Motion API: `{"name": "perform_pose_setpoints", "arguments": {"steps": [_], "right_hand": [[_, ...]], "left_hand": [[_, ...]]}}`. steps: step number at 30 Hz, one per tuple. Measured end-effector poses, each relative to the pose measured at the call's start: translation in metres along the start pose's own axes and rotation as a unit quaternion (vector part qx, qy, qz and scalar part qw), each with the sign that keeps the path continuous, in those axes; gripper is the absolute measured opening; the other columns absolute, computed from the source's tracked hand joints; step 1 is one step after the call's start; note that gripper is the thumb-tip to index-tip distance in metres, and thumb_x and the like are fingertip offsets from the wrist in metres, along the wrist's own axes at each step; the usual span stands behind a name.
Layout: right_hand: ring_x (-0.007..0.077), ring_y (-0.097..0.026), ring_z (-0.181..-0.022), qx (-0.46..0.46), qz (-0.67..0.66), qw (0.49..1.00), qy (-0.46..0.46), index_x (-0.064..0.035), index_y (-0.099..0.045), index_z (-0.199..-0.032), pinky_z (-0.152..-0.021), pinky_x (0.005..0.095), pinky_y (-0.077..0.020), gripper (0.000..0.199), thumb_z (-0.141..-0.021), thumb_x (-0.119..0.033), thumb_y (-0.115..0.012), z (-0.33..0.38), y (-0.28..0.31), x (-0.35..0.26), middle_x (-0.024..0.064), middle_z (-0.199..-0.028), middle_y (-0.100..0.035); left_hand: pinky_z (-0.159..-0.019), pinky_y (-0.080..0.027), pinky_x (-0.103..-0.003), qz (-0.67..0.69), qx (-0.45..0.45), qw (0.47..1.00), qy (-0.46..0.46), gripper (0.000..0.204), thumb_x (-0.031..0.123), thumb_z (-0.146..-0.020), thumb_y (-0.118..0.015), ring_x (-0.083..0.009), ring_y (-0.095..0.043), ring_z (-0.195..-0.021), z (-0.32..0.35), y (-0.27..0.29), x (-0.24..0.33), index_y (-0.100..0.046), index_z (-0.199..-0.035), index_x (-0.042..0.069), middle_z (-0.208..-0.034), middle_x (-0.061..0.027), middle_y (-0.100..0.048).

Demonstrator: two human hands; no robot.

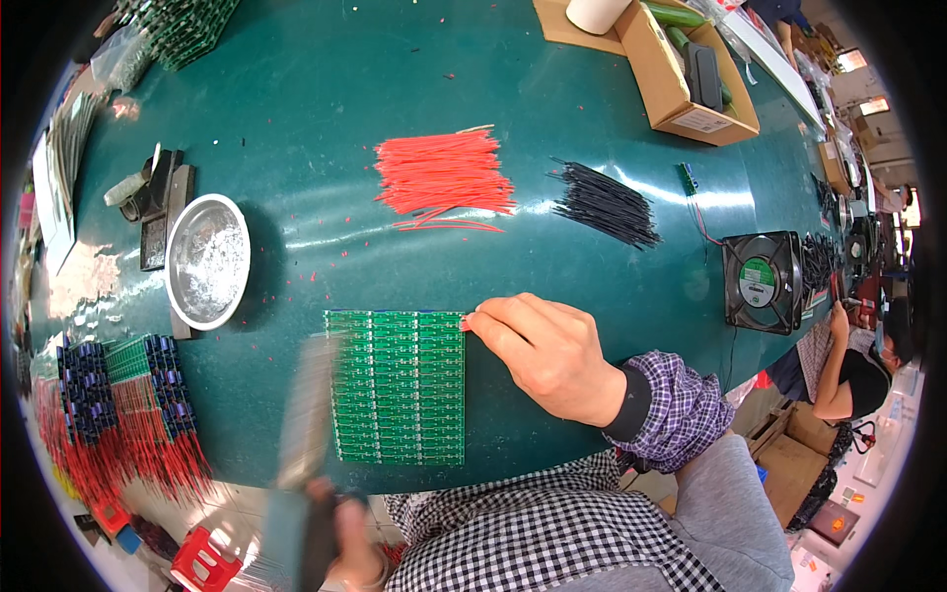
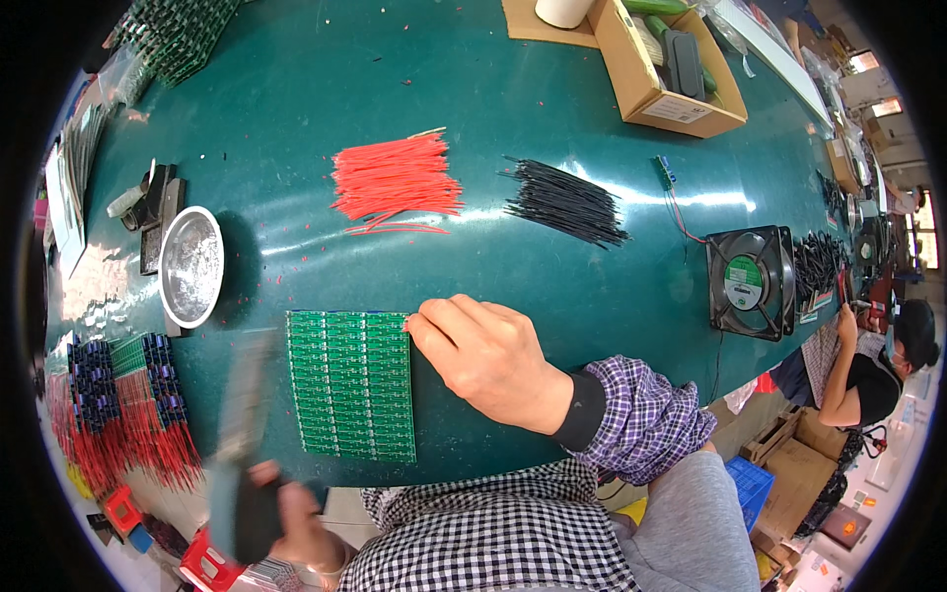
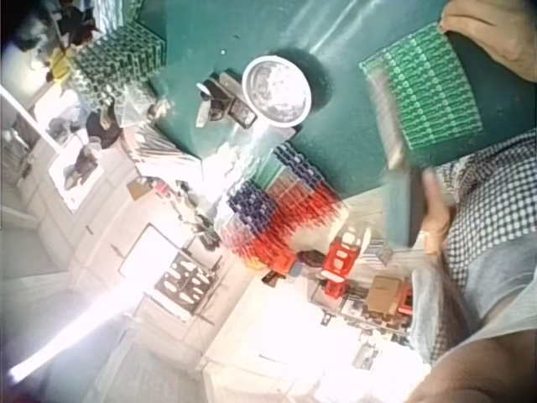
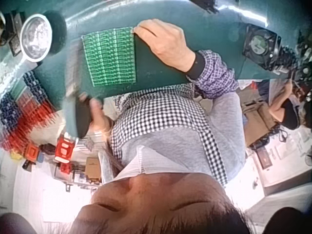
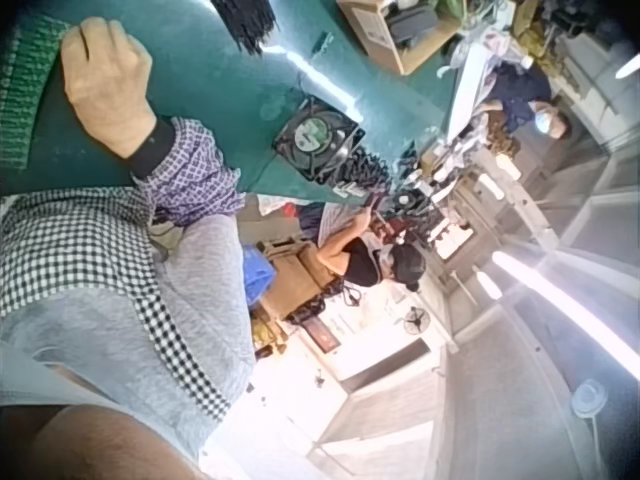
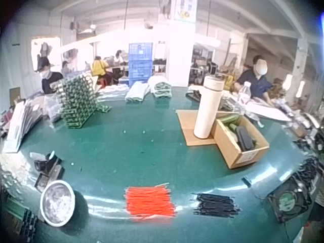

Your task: The person solders red and black wires to small LED circuit boards using a soldering iron and solder wire.

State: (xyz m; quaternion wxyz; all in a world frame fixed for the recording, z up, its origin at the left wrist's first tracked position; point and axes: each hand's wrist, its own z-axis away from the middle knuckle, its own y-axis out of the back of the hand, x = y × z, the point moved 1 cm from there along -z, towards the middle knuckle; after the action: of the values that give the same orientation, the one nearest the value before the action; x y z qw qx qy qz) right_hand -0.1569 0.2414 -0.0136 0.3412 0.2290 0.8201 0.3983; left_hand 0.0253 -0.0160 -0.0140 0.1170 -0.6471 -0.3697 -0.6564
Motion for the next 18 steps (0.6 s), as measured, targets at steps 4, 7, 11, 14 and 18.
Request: {"name": "perform_pose_setpoints", "arguments": {"steps": [4,7,11,14,18], "right_hand": [[0.0186,-0.066,-0.070,0.005,-0.010,1.000,0.001,0.0006,-0.068,-0.094,-0.058,0.0290,-0.0541,0.020,-0.075,-0.001,-0.071,0.001,0.001,0.000,0.0075,-0.091,-0.067],[0.0189,-0.066,-0.073,-0.005,-0.013,1.000,-0.002,0.0006,-0.067,-0.095,-0.060,0.0295,-0.0534,0.020,-0.075,-0.001,-0.070,0.003,-0.002,0.002,0.0078,-0.091,-0.067],[0.0176,-0.062,-0.073,-0.007,0.003,1.000,0.010,-0.0006,-0.065,-0.093,-0.059,0.0290,-0.0474,0.019,-0.074,-0.005,-0.069,0.005,-0.005,0.004,0.0061,-0.090,-0.063],[0.0187,-0.063,-0.076,0.013,0.009,0.999,0.030,-0.0001,-0.065,-0.093,-0.060,0.0288,-0.0480,0.019,-0.075,-0.005,-0.069,0.005,-0.002,0.006,0.0069,-0.091,-0.064],[0.0207,-0.066,-0.079,0.057,-0.020,0.997,0.043,0.0016,-0.067,-0.096,-0.062,0.0286,-0.0498,0.021,-0.077,-0.004,-0.070,0.006,0.002,-0.001,0.0090,-0.094,-0.065]], "left_hand": [[-0.060,-0.039,-0.027,0.117,0.166,0.952,-0.228,0.026,0.005,-0.092,-0.061,-0.0135,-0.048,-0.066,-0.062,0.043,0.023,-0.062,-0.111,-0.012,-0.085,-0.0080,-0.059],[-0.052,-0.026,-0.021,0.051,0.153,0.987,-0.007,0.032,0.002,-0.089,-0.063,-0.0059,-0.034,-0.053,-0.104,0.010,0.044,-0.060,-0.116,-0.015,-0.061,-0.0012,-0.043],[-0.049,-0.029,-0.020,0.070,0.082,0.992,-0.060,0.039,0.003,-0.085,-0.064,-0.0076,-0.038,-0.049,-0.070,-0.009,0.036,-0.056,-0.119,-0.014,-0.080,-0.0108,-0.060],[-0.044,-0.030,-0.019,0.087,0.016,0.996,0.005,0.044,-0.006,-0.081,-0.058,-0.0068,-0.039,-0.050,-0.036,-0.028,0.047,-0.052,-0.125,-0.013,-0.096,-0.0153,-0.063],[-0.045,-0.037,-0.019,0.065,-0.100,0.993,0.023,0.049,-0.007,-0.075,-0.066,-0.0110,-0.050,-0.060,-0.008,-0.016,0.016,-0.056,-0.123,-0.006,-0.112,-0.0194,-0.063]]}}
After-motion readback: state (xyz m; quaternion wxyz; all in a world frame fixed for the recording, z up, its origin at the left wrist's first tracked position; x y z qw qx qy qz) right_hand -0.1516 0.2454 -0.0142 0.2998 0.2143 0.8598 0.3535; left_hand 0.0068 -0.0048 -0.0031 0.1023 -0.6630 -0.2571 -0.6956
